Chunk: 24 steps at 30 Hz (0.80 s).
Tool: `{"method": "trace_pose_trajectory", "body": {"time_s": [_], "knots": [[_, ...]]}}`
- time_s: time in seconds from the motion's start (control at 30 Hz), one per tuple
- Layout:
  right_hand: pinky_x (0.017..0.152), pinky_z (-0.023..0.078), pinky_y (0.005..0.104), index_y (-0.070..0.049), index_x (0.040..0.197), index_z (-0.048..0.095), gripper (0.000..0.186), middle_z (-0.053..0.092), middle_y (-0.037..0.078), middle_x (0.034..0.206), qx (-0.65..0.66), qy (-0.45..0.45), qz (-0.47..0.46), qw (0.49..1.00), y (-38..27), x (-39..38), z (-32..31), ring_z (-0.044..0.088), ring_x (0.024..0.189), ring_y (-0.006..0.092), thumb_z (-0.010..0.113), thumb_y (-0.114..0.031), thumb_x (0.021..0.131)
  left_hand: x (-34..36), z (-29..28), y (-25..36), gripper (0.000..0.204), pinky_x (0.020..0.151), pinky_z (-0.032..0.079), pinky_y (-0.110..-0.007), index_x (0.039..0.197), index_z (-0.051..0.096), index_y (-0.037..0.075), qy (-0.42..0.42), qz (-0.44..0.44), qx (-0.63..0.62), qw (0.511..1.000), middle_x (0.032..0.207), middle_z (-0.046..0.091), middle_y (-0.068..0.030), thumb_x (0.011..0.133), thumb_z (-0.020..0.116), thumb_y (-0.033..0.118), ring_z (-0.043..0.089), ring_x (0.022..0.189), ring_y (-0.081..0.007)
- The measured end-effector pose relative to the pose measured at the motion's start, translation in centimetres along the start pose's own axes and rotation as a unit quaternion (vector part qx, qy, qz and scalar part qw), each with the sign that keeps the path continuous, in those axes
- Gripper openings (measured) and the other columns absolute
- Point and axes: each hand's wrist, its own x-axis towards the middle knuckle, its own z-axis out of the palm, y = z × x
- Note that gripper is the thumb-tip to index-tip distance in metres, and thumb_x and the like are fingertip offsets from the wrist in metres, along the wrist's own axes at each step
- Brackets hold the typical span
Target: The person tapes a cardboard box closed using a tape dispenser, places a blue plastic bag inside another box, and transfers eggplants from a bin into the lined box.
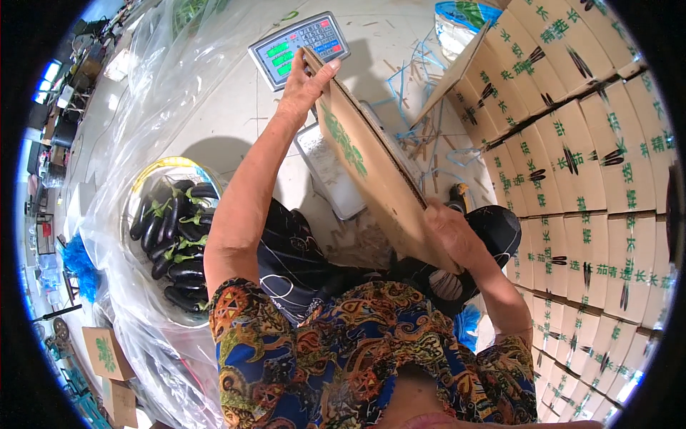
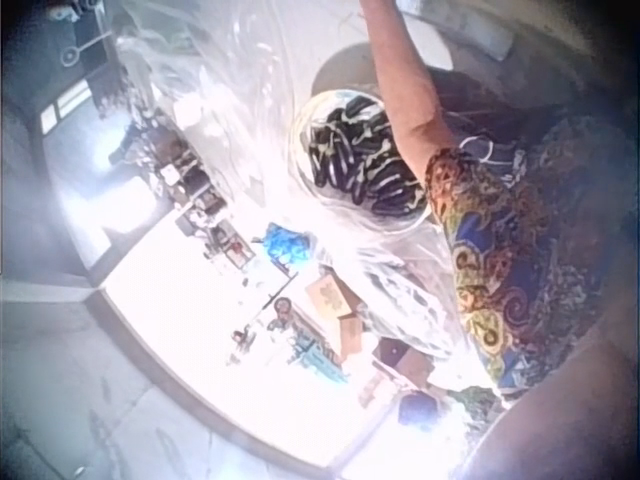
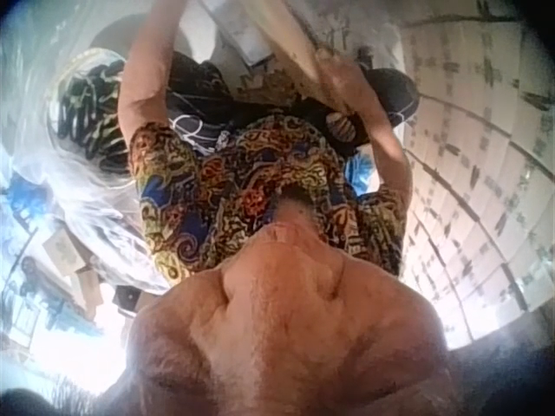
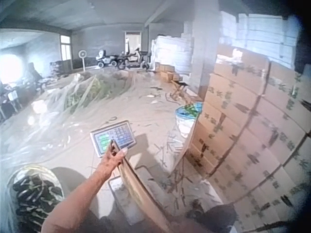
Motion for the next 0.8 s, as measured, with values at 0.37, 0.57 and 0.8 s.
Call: {"method": "trace_pose_trajectory", "body": {"time_s": [0.37, 0.57, 0.8], "knots": [[0.053, 0.048, 0.0428, -0.008, 0.074, 0.057, 0.014, 0.059, 0.012, 0.068, -0.392, 0.035, -0.159, 0.905, 1.2, 3.8, -6.6, 0.062, 0.062, 0.0324, 0.057, -0.017, 0.084, 2.9, -5.3, 1.0, 0.066, 0.103, 0.036, -0.036, 0.135, 0.043, -0.002, -0.036, 0.044, 0.119, 0.991, 0.123, 0.057, -0.0142, 0.083, 0.070, 0.028, 0.050, 0.117, -0.0231], [0.055, 0.050, 0.0459, -0.009, 0.084, 0.053, 0.008, 0.058, 0.009, 0.073, -0.398, 0.017, -0.079, 0.914, 1.3, 9.6, -5.2, 0.062, 0.067, 0.0335, 0.056, -0.015, 0.079, -3.4, -8.9, 7.0, 0.019, 0.062, 0.036, -0.024, 0.063, 0.048, 0.006, -0.138, 0.031, 0.286, 0.948, 0.063, 0.047, 0.0020, 0.079, 0.058, 0.004, 0.044, 0.064, -0.0080], [0.052, 0.048, 0.0462, -0.011, 0.082, 0.056, 0.006, 0.056, 0.011, 0.066, -0.427, 0.114, -0.246, 0.862, 1.0, 16.8, -2.0, 0.060, 0.059, 0.0315, 0.055, -0.017, 0.082, -7.4, -4.6, 8.0, 0.022, 0.051, 0.041, -0.027, 0.062, 0.047, 0.005, -0.271, -0.103, 0.235, 0.928, 0.059, 0.050, -0.0012, 0.077, 0.063, 0.001, 0.051, 0.056, -0.0083]]}}
